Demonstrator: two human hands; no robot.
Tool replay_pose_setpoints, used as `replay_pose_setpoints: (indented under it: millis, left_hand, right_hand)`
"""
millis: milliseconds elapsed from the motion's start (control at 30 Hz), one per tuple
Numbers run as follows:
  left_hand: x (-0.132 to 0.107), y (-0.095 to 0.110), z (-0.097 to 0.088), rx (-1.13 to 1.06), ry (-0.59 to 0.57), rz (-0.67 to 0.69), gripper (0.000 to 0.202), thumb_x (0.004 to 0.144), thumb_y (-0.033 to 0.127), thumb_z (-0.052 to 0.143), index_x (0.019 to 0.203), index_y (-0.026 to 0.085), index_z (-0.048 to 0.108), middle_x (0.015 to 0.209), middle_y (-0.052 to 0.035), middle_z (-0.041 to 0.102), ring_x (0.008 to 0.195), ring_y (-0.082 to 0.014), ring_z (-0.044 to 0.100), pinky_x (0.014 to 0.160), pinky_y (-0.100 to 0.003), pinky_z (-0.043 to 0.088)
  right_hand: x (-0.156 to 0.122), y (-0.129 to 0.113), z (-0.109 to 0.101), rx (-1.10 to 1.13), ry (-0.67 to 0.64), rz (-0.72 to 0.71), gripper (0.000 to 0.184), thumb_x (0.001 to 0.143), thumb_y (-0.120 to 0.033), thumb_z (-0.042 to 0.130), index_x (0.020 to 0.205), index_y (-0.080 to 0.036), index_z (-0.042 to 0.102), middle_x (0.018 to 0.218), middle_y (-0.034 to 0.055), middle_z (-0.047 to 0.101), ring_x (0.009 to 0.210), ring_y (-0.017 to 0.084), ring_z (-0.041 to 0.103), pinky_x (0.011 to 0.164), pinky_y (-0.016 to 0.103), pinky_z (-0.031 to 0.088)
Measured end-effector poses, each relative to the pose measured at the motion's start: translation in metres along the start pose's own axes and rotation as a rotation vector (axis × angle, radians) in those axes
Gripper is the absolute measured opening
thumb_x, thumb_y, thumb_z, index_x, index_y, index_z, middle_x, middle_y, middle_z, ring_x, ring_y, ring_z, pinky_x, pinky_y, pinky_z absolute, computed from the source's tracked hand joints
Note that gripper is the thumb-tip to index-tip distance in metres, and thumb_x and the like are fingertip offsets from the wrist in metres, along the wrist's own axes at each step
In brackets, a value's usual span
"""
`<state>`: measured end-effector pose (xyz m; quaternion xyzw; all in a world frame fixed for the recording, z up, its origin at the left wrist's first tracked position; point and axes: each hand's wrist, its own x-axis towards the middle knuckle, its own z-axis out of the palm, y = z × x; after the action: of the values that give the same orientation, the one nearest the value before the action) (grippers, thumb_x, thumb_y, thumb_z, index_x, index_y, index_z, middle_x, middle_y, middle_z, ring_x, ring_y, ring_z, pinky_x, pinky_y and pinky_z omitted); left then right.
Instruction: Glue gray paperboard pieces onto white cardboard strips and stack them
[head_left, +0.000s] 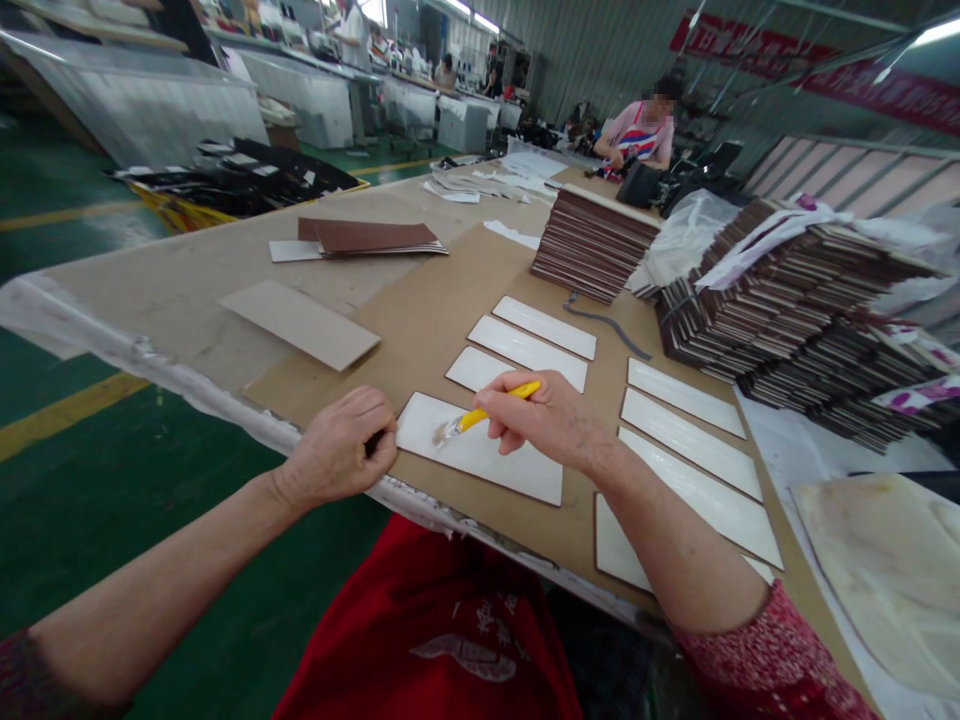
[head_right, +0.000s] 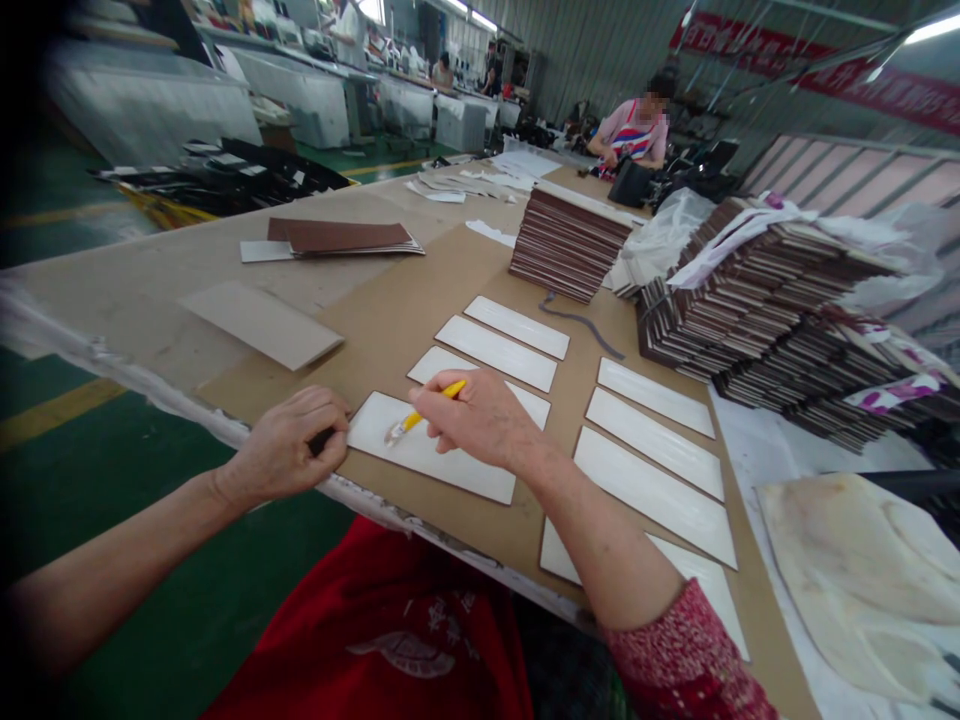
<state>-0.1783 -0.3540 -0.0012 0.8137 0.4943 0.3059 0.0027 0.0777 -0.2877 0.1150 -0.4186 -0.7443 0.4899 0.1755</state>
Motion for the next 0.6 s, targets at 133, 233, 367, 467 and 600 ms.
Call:
replay_pose_setpoints:
  millis: [133,233,367,467,600]
  left_hand:
    - [0.000,0.001,-0.001,0.004,0.001,-0.002,0.011,0.081,0.009,0.054,0.080,0.020,0.052,0.081,-0.0055,0.055,0.079,-0.0219,0.053,0.074,-0.038,0.046]
    - [0.000,0.001,-0.001,0.009,0.004,-0.011,0.010,0.079,0.010,0.055,0.080,0.020,0.053,0.082,-0.0057,0.056,0.080,-0.0220,0.054,0.074,-0.038,0.047]
    - [0.000,0.000,0.000,0.019,0.004,-0.013,0.010,0.078,0.011,0.055,0.079,0.020,0.053,0.083,-0.0062,0.058,0.081,-0.0227,0.056,0.076,-0.038,0.048]
    - [-0.001,-0.001,0.001,0.027,0.007,-0.019,0.010,0.079,0.011,0.056,0.080,0.021,0.052,0.084,-0.0063,0.059,0.084,-0.0234,0.057,0.079,-0.038,0.048]
    - [-0.001,-0.001,0.001,0.031,0.008,-0.019,0.010,0.079,0.012,0.056,0.079,0.021,0.052,0.084,-0.0062,0.059,0.083,-0.0234,0.058,0.078,-0.039,0.048]
  right_hand:
    - [0.005,0.004,0.001,0.080,0.096,0.000,0.023,0.091,-0.038,0.060,0.083,-0.020,0.070,0.068,-0.0007,0.071,0.054,0.011,0.068,0.050,0.018,0.048]
    - [0.009,0.009,0.006,0.040,0.081,-0.003,0.024,0.092,-0.036,0.059,0.078,-0.019,0.069,0.068,-0.0002,0.071,0.054,0.011,0.068,0.050,0.017,0.047]
    - [-0.001,0.019,-0.006,-0.038,0.083,0.063,0.025,0.092,-0.034,0.058,0.075,-0.019,0.068,0.064,0.0002,0.070,0.050,0.011,0.067,0.047,0.018,0.047]
    - [-0.022,0.031,-0.026,-0.059,0.092,0.140,0.025,0.092,-0.036,0.058,0.079,-0.019,0.069,0.066,0.0007,0.071,0.050,0.012,0.066,0.049,0.020,0.048]
    - [-0.056,0.040,-0.054,-0.094,0.107,0.208,0.028,0.092,-0.042,0.061,0.079,-0.019,0.070,0.068,0.0015,0.072,0.052,0.012,0.066,0.051,0.021,0.049]
